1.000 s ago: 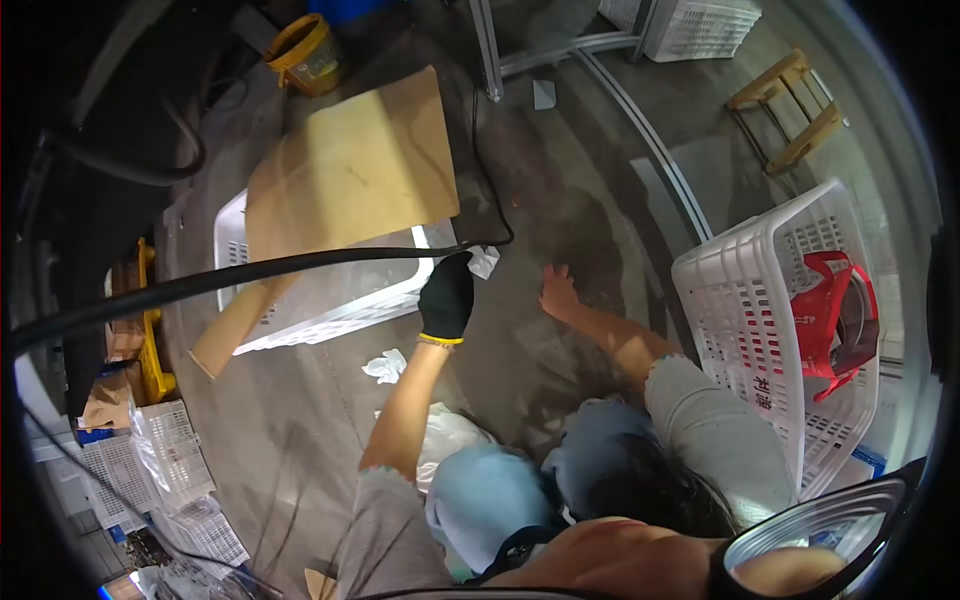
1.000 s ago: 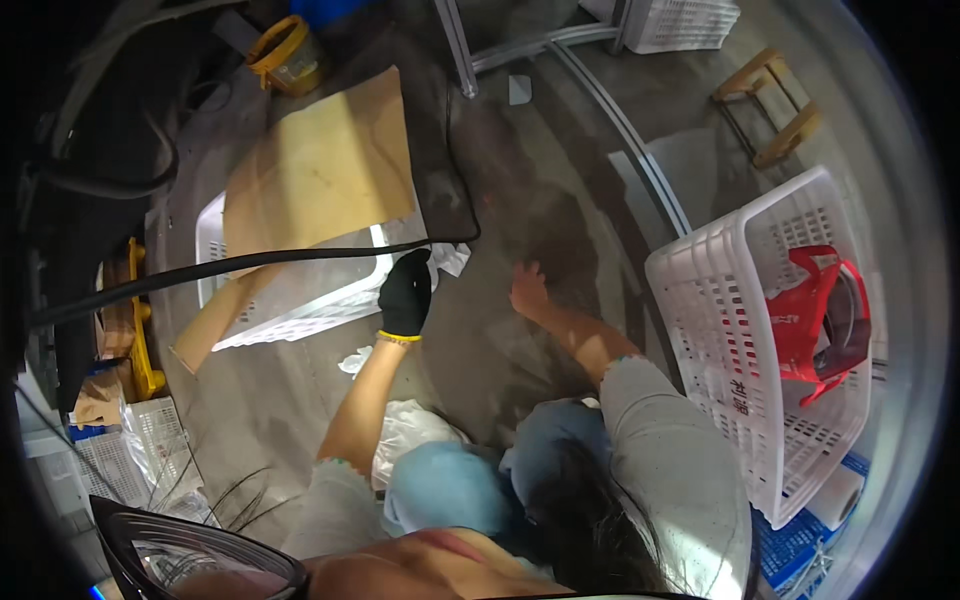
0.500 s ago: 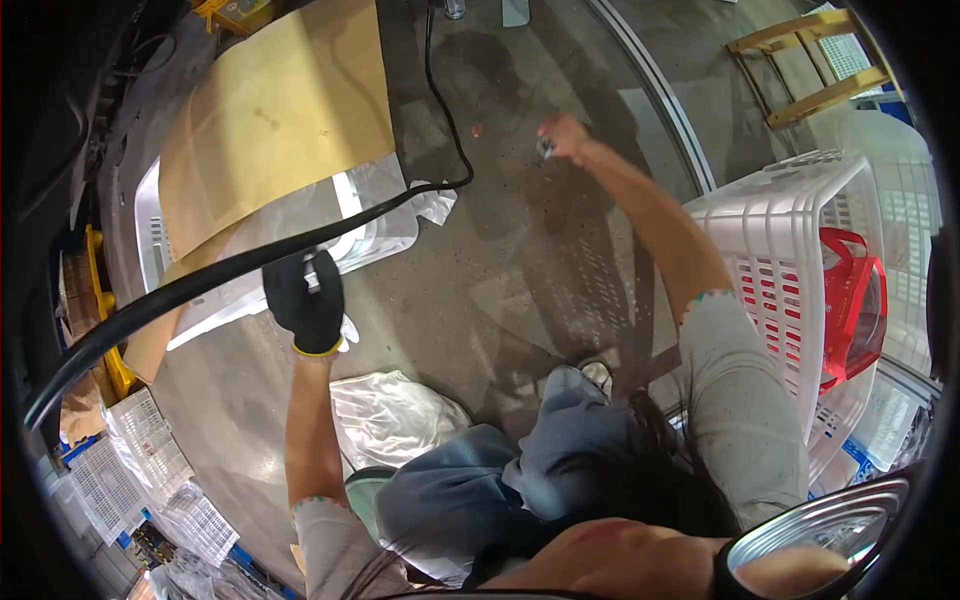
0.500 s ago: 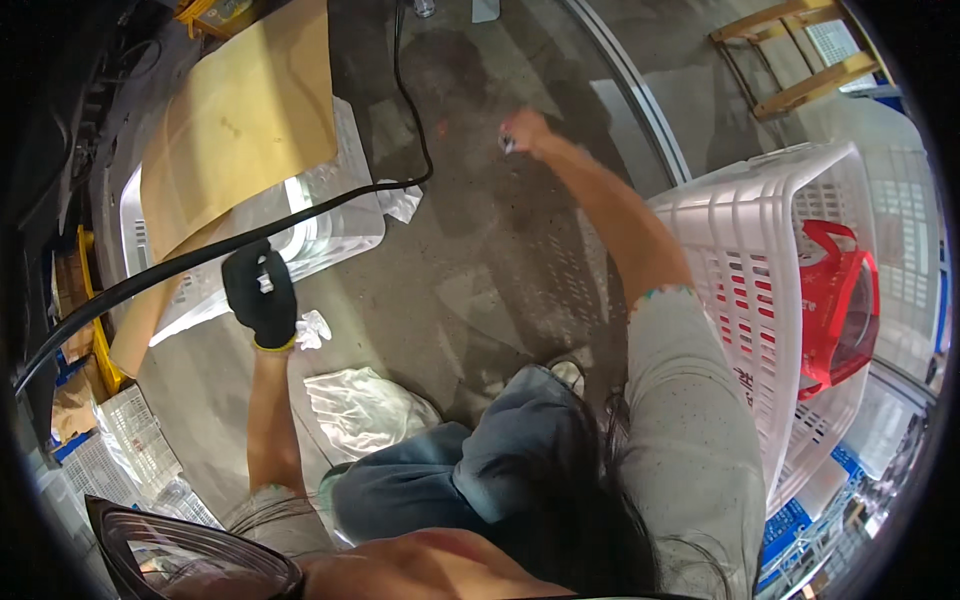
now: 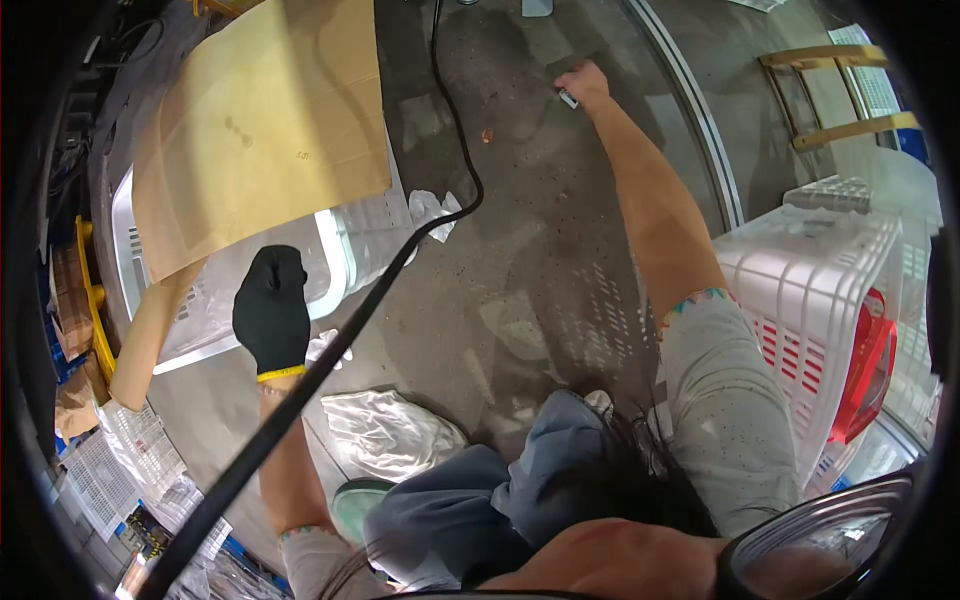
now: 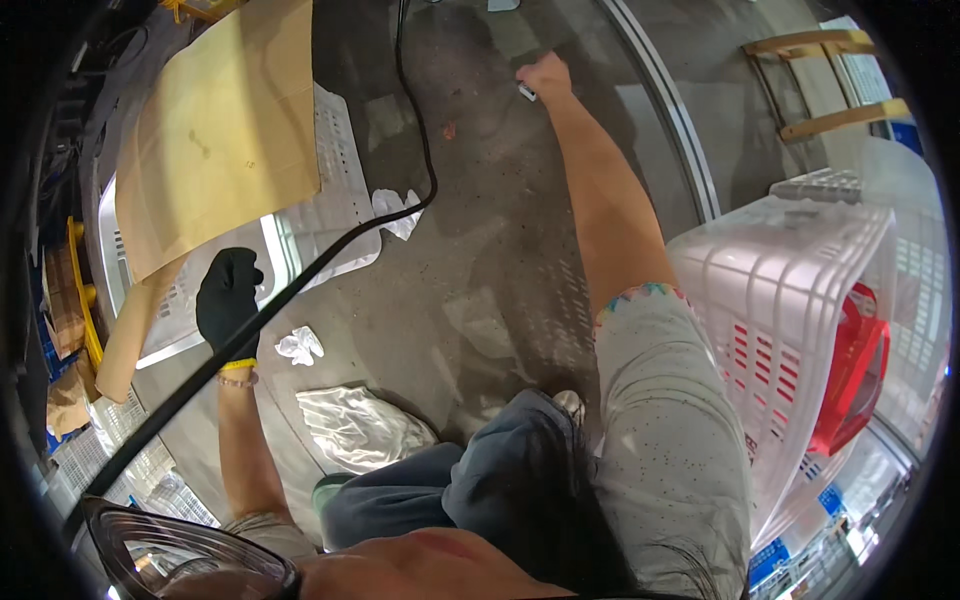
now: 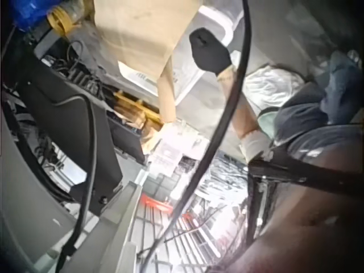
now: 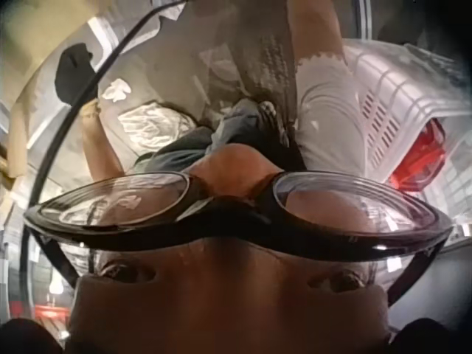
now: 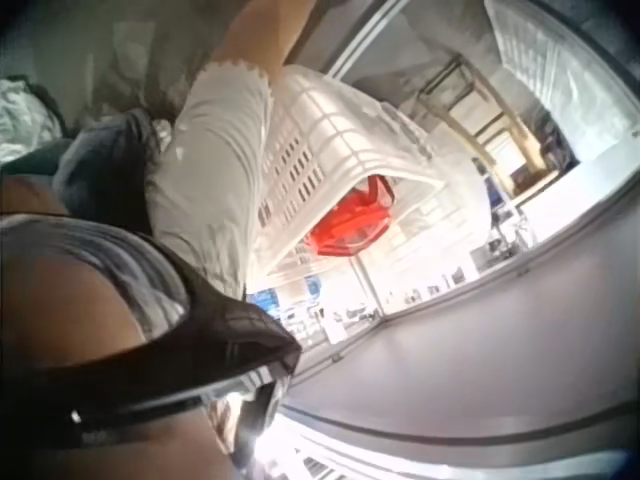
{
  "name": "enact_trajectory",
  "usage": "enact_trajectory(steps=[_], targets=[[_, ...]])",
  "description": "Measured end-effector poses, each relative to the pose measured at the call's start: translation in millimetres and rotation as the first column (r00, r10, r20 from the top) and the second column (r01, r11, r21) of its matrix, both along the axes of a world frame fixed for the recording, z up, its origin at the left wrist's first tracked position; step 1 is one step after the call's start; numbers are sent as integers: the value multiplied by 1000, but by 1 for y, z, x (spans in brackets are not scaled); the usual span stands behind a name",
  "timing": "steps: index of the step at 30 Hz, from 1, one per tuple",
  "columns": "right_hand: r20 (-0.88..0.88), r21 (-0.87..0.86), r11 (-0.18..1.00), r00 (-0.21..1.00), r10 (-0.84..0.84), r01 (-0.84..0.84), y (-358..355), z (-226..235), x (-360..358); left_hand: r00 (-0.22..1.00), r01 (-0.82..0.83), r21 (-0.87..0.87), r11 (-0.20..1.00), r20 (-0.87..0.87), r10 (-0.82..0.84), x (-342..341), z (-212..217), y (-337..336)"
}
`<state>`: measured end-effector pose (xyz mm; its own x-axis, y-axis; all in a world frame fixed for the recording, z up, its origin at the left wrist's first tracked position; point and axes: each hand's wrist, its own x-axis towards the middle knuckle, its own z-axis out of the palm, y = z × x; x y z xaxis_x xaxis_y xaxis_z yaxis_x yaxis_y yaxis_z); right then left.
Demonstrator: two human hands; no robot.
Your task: The person separates and folds plastic sleeves with labels at a workbench. The person then walks across the area and picks up a plastic part from the floor by hand.
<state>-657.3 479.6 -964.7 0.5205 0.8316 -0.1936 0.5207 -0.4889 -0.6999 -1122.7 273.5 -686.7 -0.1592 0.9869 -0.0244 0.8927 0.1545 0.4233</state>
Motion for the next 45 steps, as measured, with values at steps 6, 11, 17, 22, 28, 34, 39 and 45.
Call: enact_trajectory(steps=[6, 11, 17, 22, 28, 34, 39, 45], targets=[[298, -44, 997, 951, 80, -70, 49, -11, -10, 1000, -16, -28, 999, -22, 15, 5, 0, 0], [297, -58, 985, 939, 174, -164, 79, -3, -13, 999, 36, -31, 999, -33, -37, 9, 6, 2], [332, -107, 953, 893, 303, -284, 131, -27, -15, 998, 2, -53, 999, -62, -5, 8, 7, 2], [264, -222, 905, 871, 414, -363, 181, -50, -7, 991, 81, -15, 997, -105, -82, 6, 7, 2], [546, -272, 852, 657, 519, -446, 212, -94, 31, 986, 123, -34, 992, -109, -126, 4, 4, 13], [528, -78, 969, 815, 238, -233, 179, -42, -40, 984, 99, -18, 995, -149, -100, 1, 10, -2], [504, 273, 934, 861, 66, -231, 98, -23, -28, 968, 141, -88, 986, -197, -156, 3, 1, 2], [-709, 303, 818, 689, -149, 489, -47, 15, -70, 969, 113, -66, 991, -211, -125, -4, -5, 4]])
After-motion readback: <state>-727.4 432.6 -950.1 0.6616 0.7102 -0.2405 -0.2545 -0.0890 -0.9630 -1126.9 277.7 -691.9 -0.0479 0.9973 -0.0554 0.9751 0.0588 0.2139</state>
